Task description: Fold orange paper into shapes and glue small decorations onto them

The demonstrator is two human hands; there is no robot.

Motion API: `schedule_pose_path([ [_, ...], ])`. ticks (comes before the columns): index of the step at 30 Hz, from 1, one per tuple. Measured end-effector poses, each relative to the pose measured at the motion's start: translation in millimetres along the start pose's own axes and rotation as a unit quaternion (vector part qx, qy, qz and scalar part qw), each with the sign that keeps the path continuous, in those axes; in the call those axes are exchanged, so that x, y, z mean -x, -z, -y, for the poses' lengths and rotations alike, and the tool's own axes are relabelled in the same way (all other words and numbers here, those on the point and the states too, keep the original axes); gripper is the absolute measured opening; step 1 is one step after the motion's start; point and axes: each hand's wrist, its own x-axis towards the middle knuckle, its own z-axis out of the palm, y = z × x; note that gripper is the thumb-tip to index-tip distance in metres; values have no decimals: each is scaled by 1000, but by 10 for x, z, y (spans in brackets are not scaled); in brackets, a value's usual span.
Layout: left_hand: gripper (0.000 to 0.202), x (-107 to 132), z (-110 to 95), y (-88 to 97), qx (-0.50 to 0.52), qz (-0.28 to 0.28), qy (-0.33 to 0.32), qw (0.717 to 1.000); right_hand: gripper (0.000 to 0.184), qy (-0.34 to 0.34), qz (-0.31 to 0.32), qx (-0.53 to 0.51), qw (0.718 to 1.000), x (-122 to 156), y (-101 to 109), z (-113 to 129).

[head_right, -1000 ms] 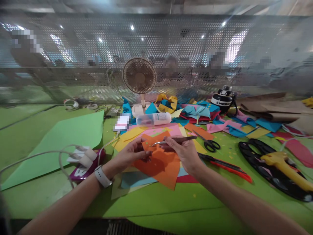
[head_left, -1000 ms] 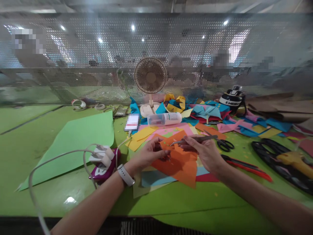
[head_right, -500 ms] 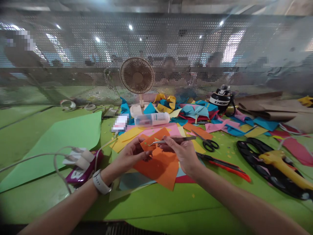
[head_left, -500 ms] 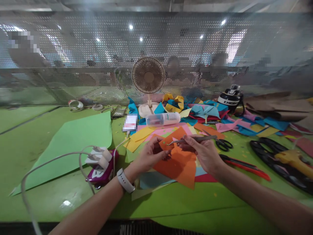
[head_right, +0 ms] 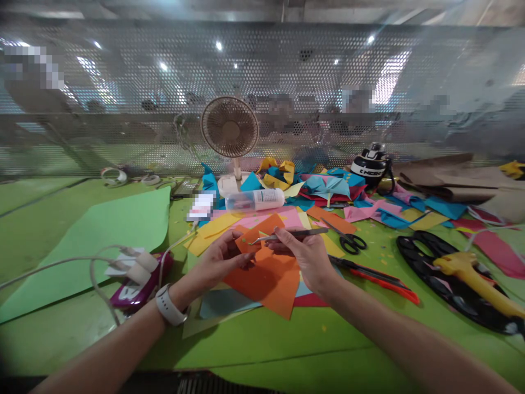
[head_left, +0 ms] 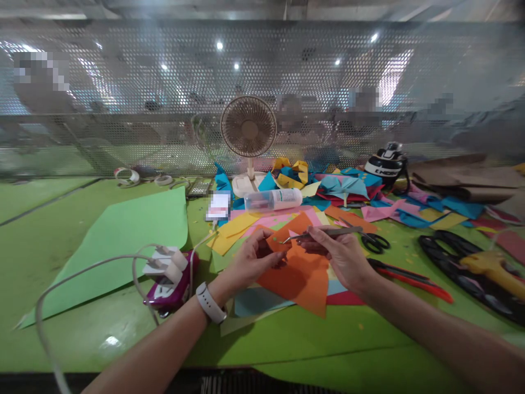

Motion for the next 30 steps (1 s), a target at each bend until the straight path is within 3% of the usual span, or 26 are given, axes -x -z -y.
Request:
schedule_pose_path([
  [19, 33, -8, 41, 20, 0, 7, -4, 1000, 24, 13, 6, 11, 1000, 12, -12, 27],
  [30, 32, 0, -1, -29, 26, 8, 0, 1000, 23, -5, 0, -34, 999, 19, -27, -27],
])
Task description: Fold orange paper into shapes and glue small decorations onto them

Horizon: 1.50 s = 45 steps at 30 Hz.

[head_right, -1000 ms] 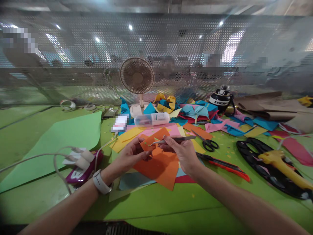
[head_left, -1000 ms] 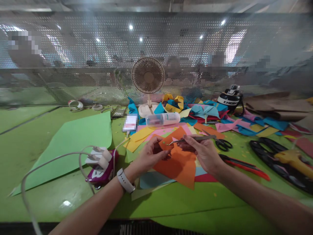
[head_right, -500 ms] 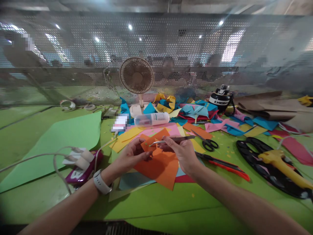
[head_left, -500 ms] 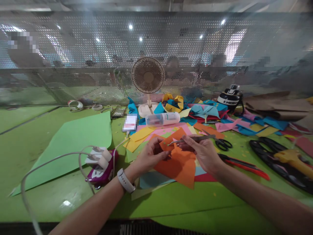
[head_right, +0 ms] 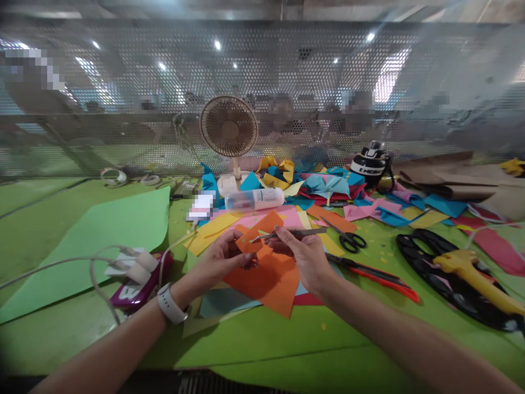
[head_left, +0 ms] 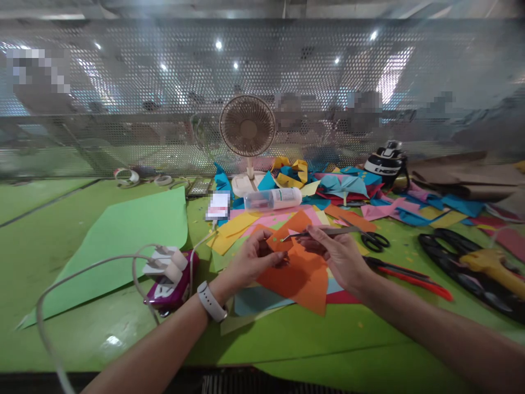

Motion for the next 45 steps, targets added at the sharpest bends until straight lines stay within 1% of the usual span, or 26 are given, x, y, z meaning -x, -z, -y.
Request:
schedule_pose_path([
  [13, 34, -10, -7, -13, 12, -5, 13, 1000, 22, -3, 18, 6, 1000, 6, 7, -12],
  [22, 35, -5, 1, -8, 10, -3, 14, 1000, 22, -5, 15, 12, 1000, 4, 10, -11],
  [28, 33, -8, 21, 8, -7, 7, 8, 1000, 22, -1, 15, 20, 1000, 11, -2, 1],
  [33, 29, 13, -21, 4, -34, -3, 16, 999, 23, 6, 15, 30, 999, 12, -3, -1],
  [38, 25, 19, -33, 16, -36, 15, -3, 999, 22, 9, 9, 27, 1000, 25, -7, 7],
  [45, 22, 20, -63, 16, -36, 1, 6, 999, 23, 13, 1, 32, 999, 25, -11, 26],
])
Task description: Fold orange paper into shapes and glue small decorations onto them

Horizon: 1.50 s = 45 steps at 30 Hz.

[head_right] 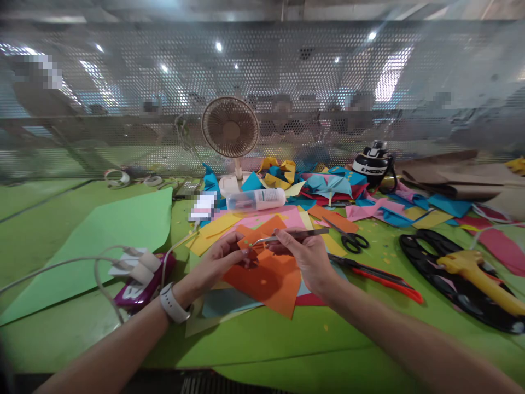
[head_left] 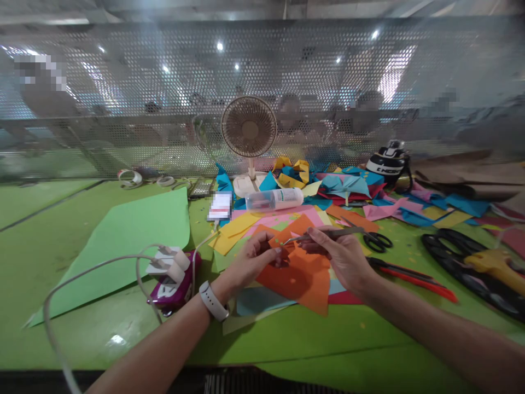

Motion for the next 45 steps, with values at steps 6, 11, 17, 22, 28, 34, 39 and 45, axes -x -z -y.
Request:
schedule_pose_path([
  [6, 23, 7, -17, -3, 3, -9, 3, 1000, 23, 20, 0, 2, 1000, 5, 18, 30],
  [11, 23, 11, -24, -9, 2, -16, -1, 1000, 22, 33, 7, 3, 999, 10, 28, 62],
  [17, 24, 17, -21, -5, -7, -5, -10, 1000, 22, 28, 6, 7, 1000, 4, 15, 47],
  [22, 24, 9, 15, 10, -14, -1, -7, 1000, 22, 28, 8, 8, 1000, -1, 9, 36],
  [28, 22, 8, 36, 6, -4, 8, -9, 1000, 26, 23, 11, 15, 1000, -3, 4, 33],
  [34, 23, 16, 9, -18, 2, 4, -5, 1000, 23, 21, 13, 21, 999, -2, 1, 32],
  [39, 23, 10, 32, -2, 0, 10, -8, 1000, 24, 20, 17, 20, 999, -12, 9, 22],
  [45, 22, 2, 59, 15, 4, 15, -11, 1000, 22, 26, 19, 20, 999, -9, 10, 19],
])
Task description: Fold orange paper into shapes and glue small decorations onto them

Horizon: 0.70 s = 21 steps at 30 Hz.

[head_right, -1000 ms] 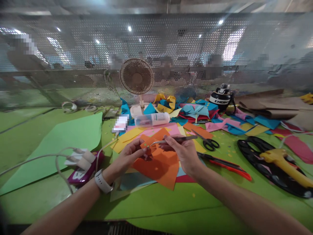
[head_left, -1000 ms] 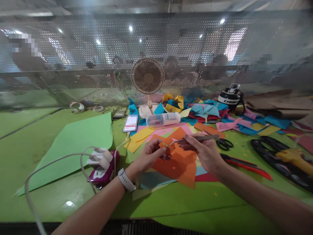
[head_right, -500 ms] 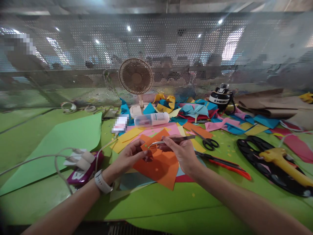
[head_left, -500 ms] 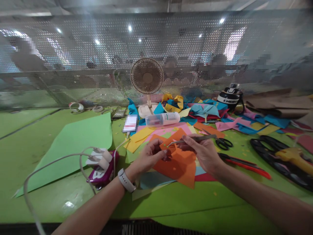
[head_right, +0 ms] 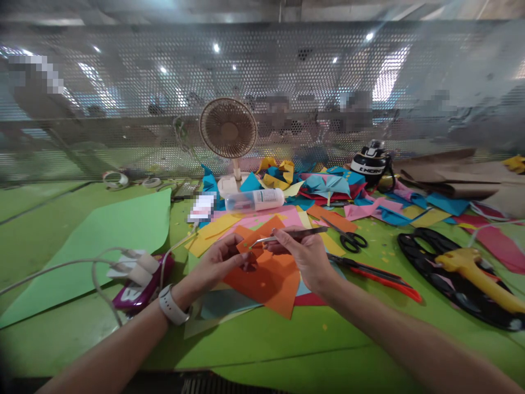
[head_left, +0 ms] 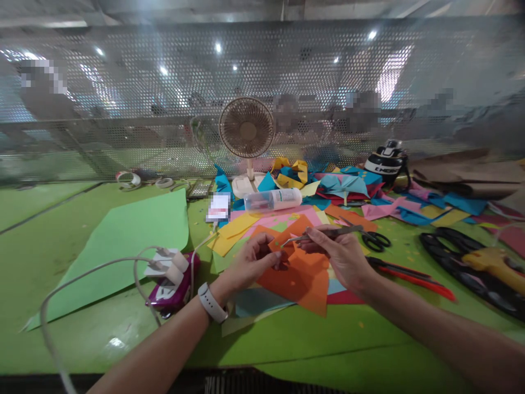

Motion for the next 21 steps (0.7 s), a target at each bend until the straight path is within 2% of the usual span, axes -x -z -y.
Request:
schedule_pose_path([
  [21, 22, -3, -30, -8, -15, -1, -7, 1000, 23, 6, -9, -10, 1000, 4, -12, -2],
])
